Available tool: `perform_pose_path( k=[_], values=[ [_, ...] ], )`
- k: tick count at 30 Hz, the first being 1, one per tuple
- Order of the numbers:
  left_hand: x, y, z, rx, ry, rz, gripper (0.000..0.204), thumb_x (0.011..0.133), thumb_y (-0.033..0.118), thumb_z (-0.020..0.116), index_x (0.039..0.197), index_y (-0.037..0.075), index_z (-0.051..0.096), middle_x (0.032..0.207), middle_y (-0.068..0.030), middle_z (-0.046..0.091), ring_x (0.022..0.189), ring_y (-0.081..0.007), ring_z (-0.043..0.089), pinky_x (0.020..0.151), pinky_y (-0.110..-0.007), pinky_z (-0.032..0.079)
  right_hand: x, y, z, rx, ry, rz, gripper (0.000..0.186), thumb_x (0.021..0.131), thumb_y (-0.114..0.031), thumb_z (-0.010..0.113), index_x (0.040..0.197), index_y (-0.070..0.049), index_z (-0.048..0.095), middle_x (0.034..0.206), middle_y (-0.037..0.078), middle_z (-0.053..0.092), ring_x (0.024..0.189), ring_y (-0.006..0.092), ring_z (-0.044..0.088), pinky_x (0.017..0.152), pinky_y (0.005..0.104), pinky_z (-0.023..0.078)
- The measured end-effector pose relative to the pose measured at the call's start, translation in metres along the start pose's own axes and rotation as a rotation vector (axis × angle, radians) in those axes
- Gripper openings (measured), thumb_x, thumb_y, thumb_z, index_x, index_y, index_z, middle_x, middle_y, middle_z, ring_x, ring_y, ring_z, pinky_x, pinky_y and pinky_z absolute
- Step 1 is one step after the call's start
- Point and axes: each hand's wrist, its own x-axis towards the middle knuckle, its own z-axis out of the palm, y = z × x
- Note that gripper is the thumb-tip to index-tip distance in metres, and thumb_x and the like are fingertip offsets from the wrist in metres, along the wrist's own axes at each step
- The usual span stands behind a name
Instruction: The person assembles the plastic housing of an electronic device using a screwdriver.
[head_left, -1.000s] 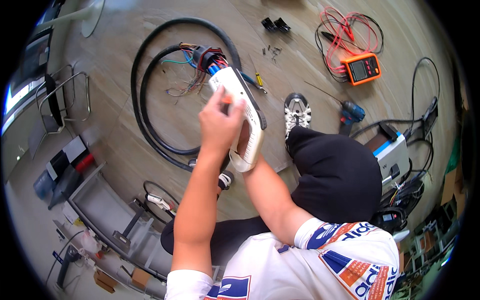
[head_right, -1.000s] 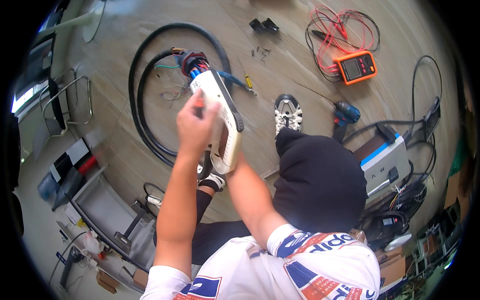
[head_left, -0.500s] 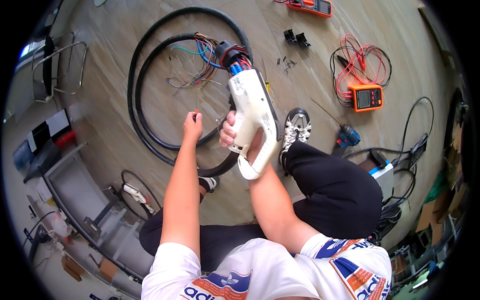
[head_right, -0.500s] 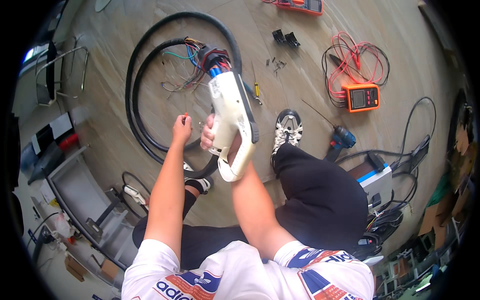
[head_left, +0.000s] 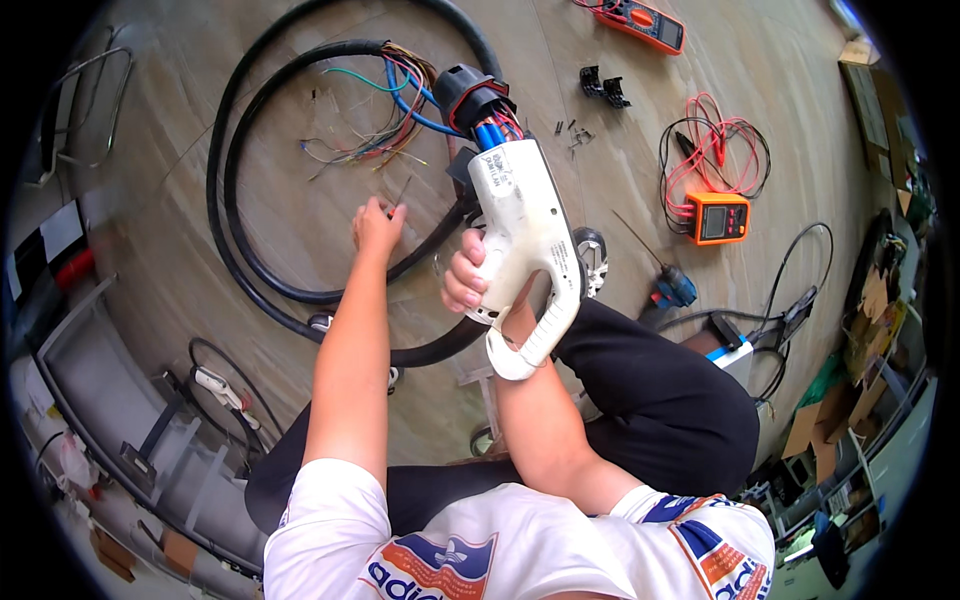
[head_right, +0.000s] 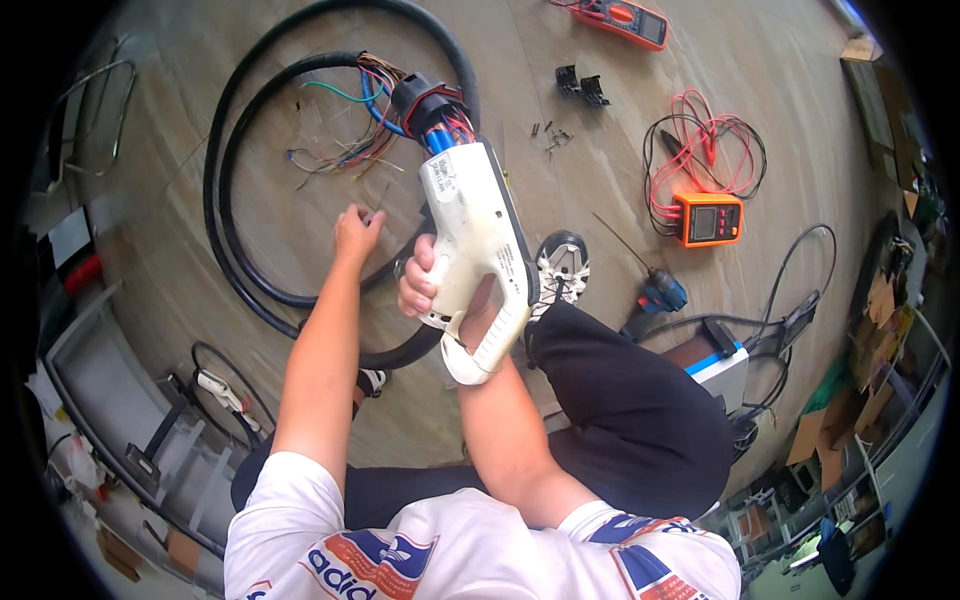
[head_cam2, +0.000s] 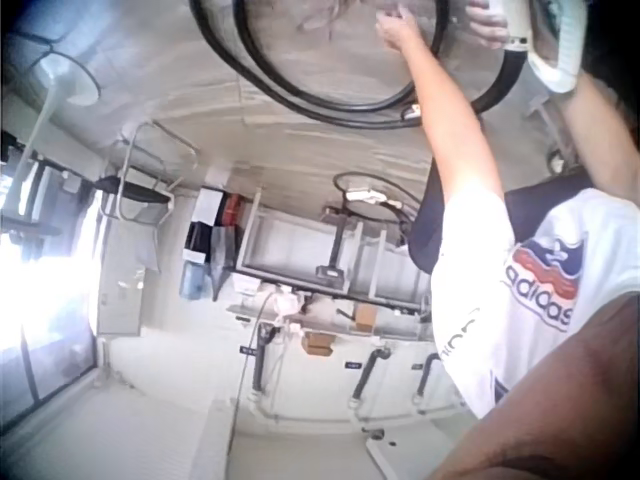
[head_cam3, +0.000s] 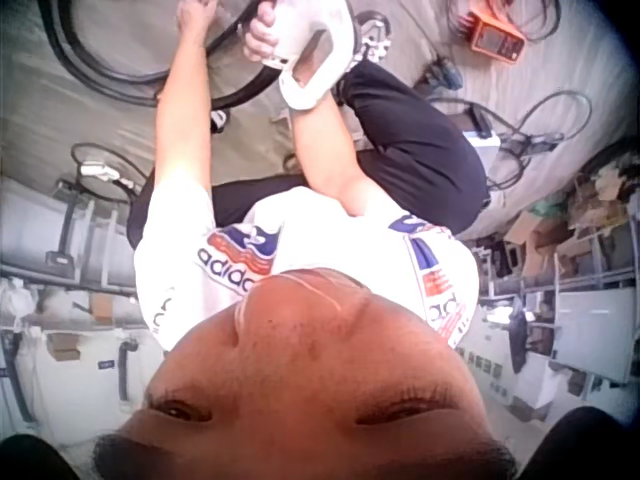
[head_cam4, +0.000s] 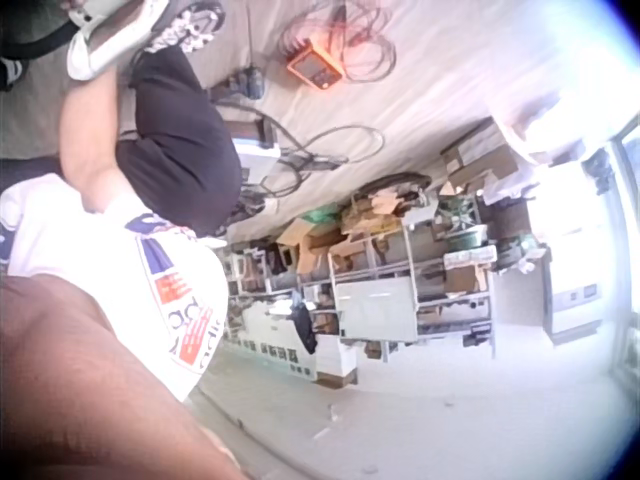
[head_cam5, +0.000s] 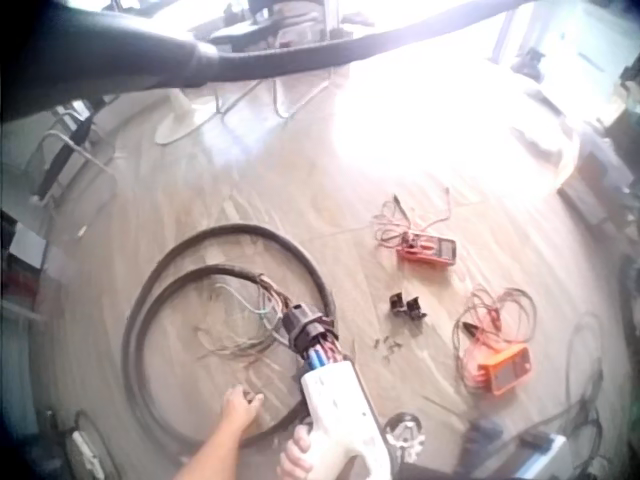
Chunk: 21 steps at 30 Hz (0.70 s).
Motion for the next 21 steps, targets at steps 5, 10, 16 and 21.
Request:
perform_pose_path(
  k=[5,10,16,21],
  values=[
    [-0.011,0.102,-0.064,-0.892,-0.65,-0.384,0.074,0.085,0.067,0.057,0.115,0.0,0.061,0.108,-0.0142,0.065,0.089,-0.0256,0.064,0.078,-0.035,0.053,0.001,-0.004,0.007,-0.063,-0.017,0.007,0.061,0.087,-0.062,0.055,0.105,-0.004,0.051,0.082,0.008,0.058,0.075,0.0247,0.059,0.07,0.0412,0.044],
    [-0.022,0.126,-0.044,-1.282,-0.985,-0.401,0.073,0.088,0.073,0.044,0.117,0.008,0.062,0.109,-0.0124,0.067,0.083,-0.022,0.065,0.076,-0.037,0.053,0.008,0.009,0.001,-0.014,-0.059,0.047,0.076,0.076,-0.074,0.06,0.107,-0.005,0.051,0.085,0.01,0.059,0.077,0.0272,0.061,0.069,0.041,0.046],
    [-0.008,0.13,-0.025,-1.636,-0.843,-0.274,0.034,0.092,0.04,0.059,0.105,0.01,0.065,0.098,-0.0059,0.069,0.082,-0.0181,0.065,0.08,-0.033,0.051,0.011,0.012,0.011,-0.046,-0.016,0.094,0.07,0.079,-0.069,0.062,0.103,-0.004,0.052,0.082,0.01,0.059,0.076,0.0265,0.06,0.069,0.0411,0.047],
    [0.016,0.106,-0.058,-2.054,-1.015,-0.149,0.031,0.093,0.027,0.053,0.111,0.003,0.061,0.11,-0.0146,0.066,0.099,-0.0249,0.064,0.09,-0.041,0.051,0.009,0.01,0.017,-0.045,0.001,0.093,0.067,0.081,-0.066,0.06,0.102,-0.002,0.053,0.081,0.011,0.059,0.075,0.0274,0.06,0.068,0.0409,0.048]
  ],
)
